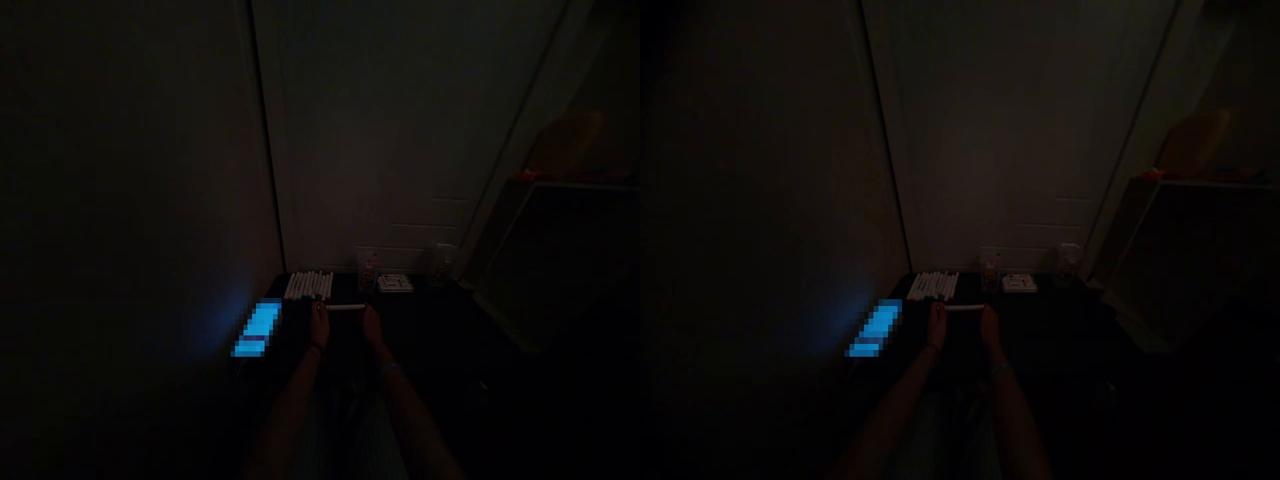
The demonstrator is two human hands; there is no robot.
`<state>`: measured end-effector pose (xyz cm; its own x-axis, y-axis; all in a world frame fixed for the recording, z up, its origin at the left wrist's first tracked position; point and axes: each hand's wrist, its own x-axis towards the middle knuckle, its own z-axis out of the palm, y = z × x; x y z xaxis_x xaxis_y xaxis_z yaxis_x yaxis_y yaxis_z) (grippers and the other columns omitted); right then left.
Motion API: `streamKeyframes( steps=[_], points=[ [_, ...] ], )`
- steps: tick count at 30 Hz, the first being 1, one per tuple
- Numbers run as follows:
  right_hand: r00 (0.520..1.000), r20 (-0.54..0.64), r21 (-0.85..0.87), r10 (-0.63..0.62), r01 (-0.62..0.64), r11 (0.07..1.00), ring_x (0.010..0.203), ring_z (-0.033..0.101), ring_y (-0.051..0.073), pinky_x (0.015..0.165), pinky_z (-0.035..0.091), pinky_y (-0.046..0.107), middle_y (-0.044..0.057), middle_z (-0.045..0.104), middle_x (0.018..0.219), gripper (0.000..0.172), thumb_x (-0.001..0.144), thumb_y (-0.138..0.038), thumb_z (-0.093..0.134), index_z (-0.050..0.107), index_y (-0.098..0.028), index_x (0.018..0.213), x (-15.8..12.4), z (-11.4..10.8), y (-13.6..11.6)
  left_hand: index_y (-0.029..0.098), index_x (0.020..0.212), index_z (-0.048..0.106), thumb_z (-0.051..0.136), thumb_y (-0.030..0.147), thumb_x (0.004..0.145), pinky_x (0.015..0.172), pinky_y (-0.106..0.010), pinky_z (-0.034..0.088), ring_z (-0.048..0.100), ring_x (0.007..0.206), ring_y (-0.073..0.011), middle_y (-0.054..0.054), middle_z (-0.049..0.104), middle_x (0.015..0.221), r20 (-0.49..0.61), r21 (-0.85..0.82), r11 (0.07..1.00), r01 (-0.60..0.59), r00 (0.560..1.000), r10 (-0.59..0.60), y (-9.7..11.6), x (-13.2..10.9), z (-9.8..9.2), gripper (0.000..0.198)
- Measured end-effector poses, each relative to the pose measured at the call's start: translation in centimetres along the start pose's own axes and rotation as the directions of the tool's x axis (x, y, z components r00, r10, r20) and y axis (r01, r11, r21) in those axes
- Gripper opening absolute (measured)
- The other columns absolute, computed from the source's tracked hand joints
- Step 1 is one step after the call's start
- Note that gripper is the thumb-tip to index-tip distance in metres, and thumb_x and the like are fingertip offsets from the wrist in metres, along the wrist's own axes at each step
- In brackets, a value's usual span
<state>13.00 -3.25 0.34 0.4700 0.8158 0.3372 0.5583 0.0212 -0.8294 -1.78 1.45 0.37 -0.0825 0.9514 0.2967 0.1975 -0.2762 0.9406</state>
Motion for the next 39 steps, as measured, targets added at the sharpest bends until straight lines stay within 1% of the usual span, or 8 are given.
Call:
streamKeyframes(
  steps=[7,12,15,18,23,28,34,39],
  points=[
    [1.000,0.009,0.076,0.008,-0.008,0.997,0.053,0.048,0.013,0.054,0.031,0.023,0.001,0.054,0.054,0.034,0.083,-0.029,0.027,0.050,-0.019,0.060,-0.2,-0.5,-0.9,0.019,0.087,0.048,0.033,0.042,0.080,0.057,-0.022,0.035,0.047,0.060,-0.0111,0.000,0.051,0.067,0.001,0.000,1.000,0.002,1.000,-0.002,-0.2,0.1,0.0,0.029],
    [0.999,-0.019,0.176,0.035,-0.032,0.984,0.052,0.047,0.012,0.053,0.031,0.022,0.000,0.052,0.053,0.041,0.084,-0.039,0.022,0.048,-0.019,0.059,-0.2,-0.3,-1.0,0.019,0.086,0.048,0.034,0.042,0.079,0.056,-0.022,0.035,0.046,0.057,-0.0107,0.001,0.050,0.065,0.008,-0.002,1.000,0.008,1.000,-0.008,0.0,0.0,0.0,0.028],
    [0.999,-0.025,0.211,0.035,-0.029,0.977,0.054,0.046,0.011,0.053,0.031,0.022,0.000,0.054,0.057,0.039,0.083,-0.043,0.026,0.050,-0.019,0.063,-0.3,-0.1,-1.1,0.019,0.085,0.049,0.033,0.042,0.079,0.055,-0.022,0.035,0.044,0.055,-0.0103,0.002,0.048,0.061,0.023,0.010,1.000,0.024,0.999,-0.024,0.2,0.0,-0.1,0.029],
    [0.999,-0.029,0.195,0.026,-0.020,0.981,0.054,0.045,0.011,0.053,0.031,0.022,0.000,0.054,0.058,0.039,0.083,-0.042,0.026,0.049,-0.019,0.063,-0.4,-0.1,-1.1,0.019,0.086,0.049,0.033,0.042,0.080,0.055,-0.022,0.034,0.044,0.055,-0.0104,0.002,0.049,0.061,0.020,0.025,0.999,0.037,0.999,-0.037,0.4,0.0,-0.1,0.029],
    [1.000,0.007,0.100,0.014,-0.015,0.995,0.052,0.045,0.011,0.052,0.029,0.021,-0.001,0.052,0.055,0.035,0.083,-0.034,0.026,0.048,-0.019,0.060,-0.2,-0.2,-0.6,0.018,0.086,0.048,0.033,0.041,0.080,0.055,-0.021,0.035,0.045,0.056,-0.0101,0.001,0.050,0.064,0.009,0.013,0.999,0.033,0.999,-0.033,0.3,0.1,0.0,0.028],
    [0.999,0.021,0.088,0.025,-0.027,0.996,0.052,0.046,0.011,0.051,0.029,0.021,-0.001,0.053,0.055,0.037,0.084,-0.031,0.022,0.050,-0.018,0.064,0.0,0.1,-0.2,0.018,0.085,0.048,0.034,0.041,0.079,0.054,-0.021,0.035,0.045,0.057,-0.0102,0.001,0.049,0.064,0.018,-0.001,1.000,0.021,1.000,-0.021,0.3,0.0,-0.1,0.028],
    [1.000,-0.007,0.031,0.012,-0.012,0.999,0.057,0.048,0.011,0.055,0.031,0.021,0.002,0.056,0.062,0.032,0.083,-0.026,0.025,0.053,-0.017,0.071,0.0,0.0,0.0,0.018,0.085,0.048,0.035,0.039,0.079,0.055,-0.021,0.035,0.045,0.055,-0.0099,0.001,0.050,0.063,0.003,0.009,1.000,0.029,1.000,-0.029,0.3,0.1,-0.1,0.026],
    [0.999,0.005,0.037,0.032,-0.032,0.999,0.053,0.047,0.011,0.052,0.030,0.021,0.001,0.054,0.059,0.034,0.084,-0.026,0.023,0.051,-0.017,0.067,0.1,0.0,-0.4,0.018,0.085,0.048,0.034,0.040,0.079,0.057,-0.022,0.036,0.046,0.058,-0.0105,0.001,0.050,0.065,0.012,0.002,1.000,0.009,1.000,-0.009,0.0,0.2,0.0,0.027]
  ],
)
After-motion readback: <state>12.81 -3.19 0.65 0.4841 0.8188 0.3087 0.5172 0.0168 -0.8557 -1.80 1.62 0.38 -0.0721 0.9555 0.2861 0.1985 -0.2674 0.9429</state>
